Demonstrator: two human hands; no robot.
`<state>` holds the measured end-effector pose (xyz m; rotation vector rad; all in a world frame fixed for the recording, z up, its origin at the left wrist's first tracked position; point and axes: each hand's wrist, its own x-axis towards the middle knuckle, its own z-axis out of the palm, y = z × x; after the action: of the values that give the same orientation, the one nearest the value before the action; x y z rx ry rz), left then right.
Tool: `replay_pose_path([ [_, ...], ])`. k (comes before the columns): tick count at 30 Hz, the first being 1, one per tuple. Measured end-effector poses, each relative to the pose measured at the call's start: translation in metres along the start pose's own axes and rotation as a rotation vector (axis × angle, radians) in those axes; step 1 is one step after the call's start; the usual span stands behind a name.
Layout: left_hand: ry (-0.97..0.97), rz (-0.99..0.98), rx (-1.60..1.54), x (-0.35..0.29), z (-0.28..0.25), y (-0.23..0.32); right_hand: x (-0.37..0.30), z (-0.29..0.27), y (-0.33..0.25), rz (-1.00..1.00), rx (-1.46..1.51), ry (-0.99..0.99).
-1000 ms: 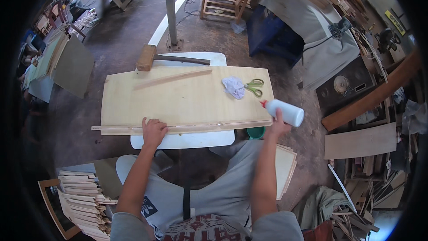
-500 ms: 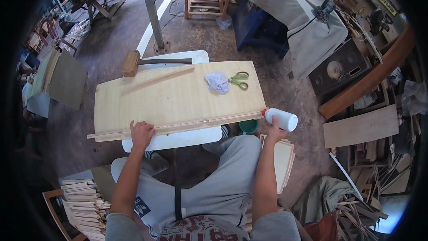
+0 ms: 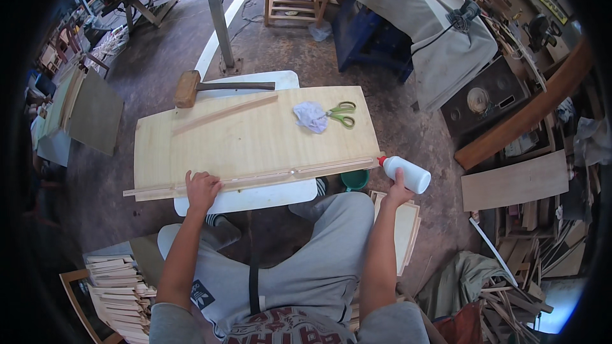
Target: Applying glue and tape to assemble components of a wooden box.
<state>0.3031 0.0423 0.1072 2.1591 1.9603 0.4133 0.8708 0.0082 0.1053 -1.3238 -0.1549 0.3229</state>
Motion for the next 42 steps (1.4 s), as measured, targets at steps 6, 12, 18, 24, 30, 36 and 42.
replay_pose_path([
  [6,0.014,-0.006,-0.024,0.000,0.004,-0.002,-0.006,-0.002,0.009,0.001,-0.019,-0.034],
  [12,0.037,0.017,-0.047,0.001,0.004,-0.008,-0.001,-0.001,-0.004,0.111,0.060,0.051],
  [18,0.085,0.008,-0.053,-0.003,0.014,-0.019,-0.030,0.054,-0.005,0.541,0.423,0.008],
  [24,0.099,-0.009,-0.093,-0.005,0.021,-0.022,-0.155,0.215,0.046,1.097,0.628,-0.624],
  [30,0.112,-0.007,-0.125,-0.009,0.016,-0.032,-0.248,0.319,0.110,1.727,0.720,-0.310],
  [36,0.251,0.158,-0.255,-0.007,0.031,-0.050,-0.227,0.317,0.150,1.772,0.813,-0.224],
  [42,0.205,0.092,-0.286,-0.011,0.041,-0.055,-0.279,0.284,0.122,1.756,0.752,-0.379],
])
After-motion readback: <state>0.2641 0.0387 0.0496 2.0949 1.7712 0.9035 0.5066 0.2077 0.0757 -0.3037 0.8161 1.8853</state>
